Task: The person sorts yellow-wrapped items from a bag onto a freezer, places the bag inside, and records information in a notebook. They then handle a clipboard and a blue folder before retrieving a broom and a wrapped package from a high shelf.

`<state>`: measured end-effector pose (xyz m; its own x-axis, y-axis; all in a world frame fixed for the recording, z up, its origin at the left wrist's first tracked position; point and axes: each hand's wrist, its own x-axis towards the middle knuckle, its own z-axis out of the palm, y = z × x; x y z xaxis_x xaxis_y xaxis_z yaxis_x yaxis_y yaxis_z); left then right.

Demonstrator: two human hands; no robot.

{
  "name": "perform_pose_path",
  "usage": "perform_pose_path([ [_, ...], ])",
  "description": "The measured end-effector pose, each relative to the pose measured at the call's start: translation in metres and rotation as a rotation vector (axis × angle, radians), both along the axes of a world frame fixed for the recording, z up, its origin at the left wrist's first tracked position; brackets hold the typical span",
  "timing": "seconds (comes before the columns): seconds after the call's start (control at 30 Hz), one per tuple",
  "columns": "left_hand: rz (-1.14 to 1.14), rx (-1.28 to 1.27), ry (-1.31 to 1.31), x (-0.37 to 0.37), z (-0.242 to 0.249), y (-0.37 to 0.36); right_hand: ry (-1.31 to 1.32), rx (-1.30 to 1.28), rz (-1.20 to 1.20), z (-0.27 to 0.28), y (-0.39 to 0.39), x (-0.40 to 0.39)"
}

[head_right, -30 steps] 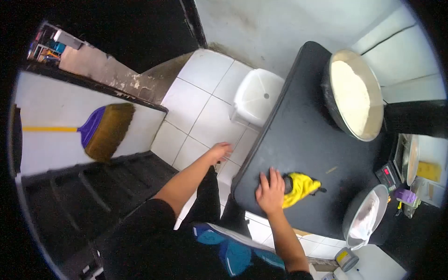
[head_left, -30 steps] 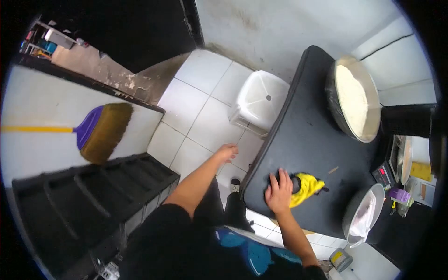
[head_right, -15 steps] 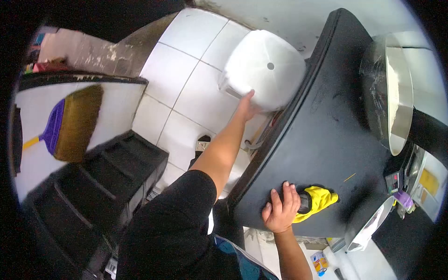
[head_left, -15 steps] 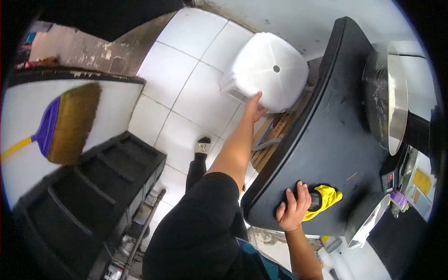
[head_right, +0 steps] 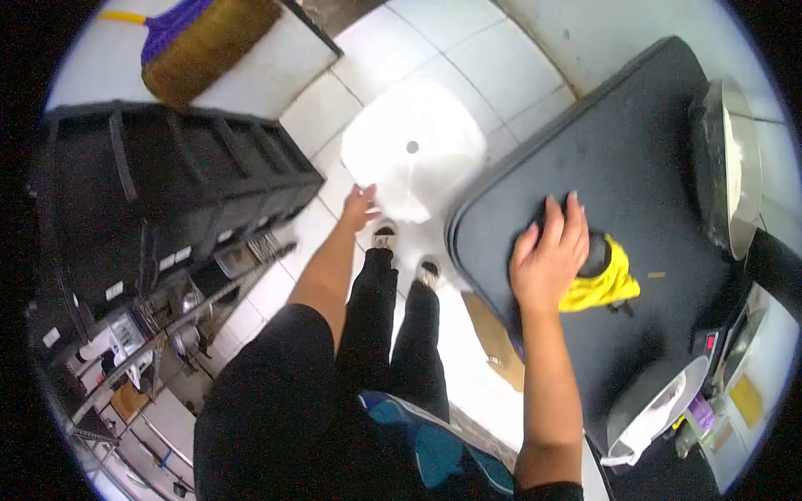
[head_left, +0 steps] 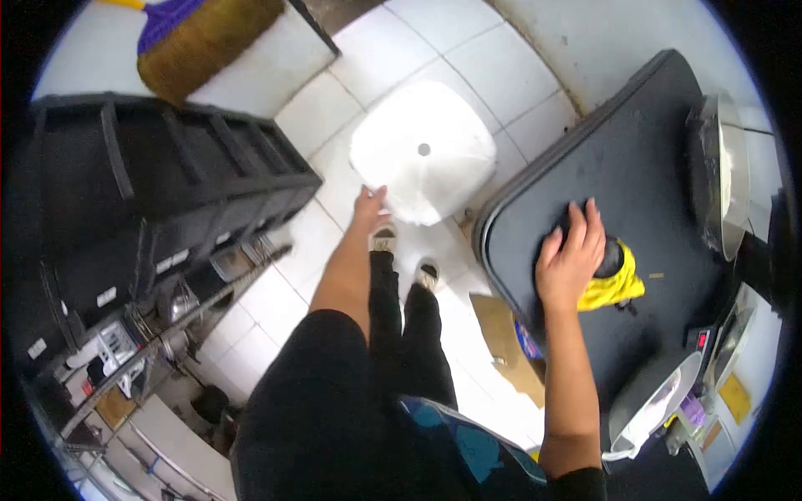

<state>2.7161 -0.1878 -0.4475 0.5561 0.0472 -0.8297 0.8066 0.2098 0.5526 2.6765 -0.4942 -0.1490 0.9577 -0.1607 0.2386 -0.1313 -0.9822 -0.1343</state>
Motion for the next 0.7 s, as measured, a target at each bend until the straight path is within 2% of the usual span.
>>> perform_pose_path([
  [0.13,0.01,-0.041,0.123,-0.073,0.0,0.045,-0.063,-0.028,0.023,-0.006,0.0,-0.001],
  [0.3,-0.013,-0.079,0.1,-0.142,0.003,0.072,-0.086,-0.074,0.058,-0.015,-0.004,-0.003],
  [0.6,-0.022,-0.027,0.165,-0.189,0.001,0.113,-0.076,-0.111,0.015,-0.016,-0.004,-0.003],
  [0.7,-0.139,0.183,0.268,-0.185,0.008,0.112,-0.075,-0.128,0.016,-0.014,-0.004,0.0],
])
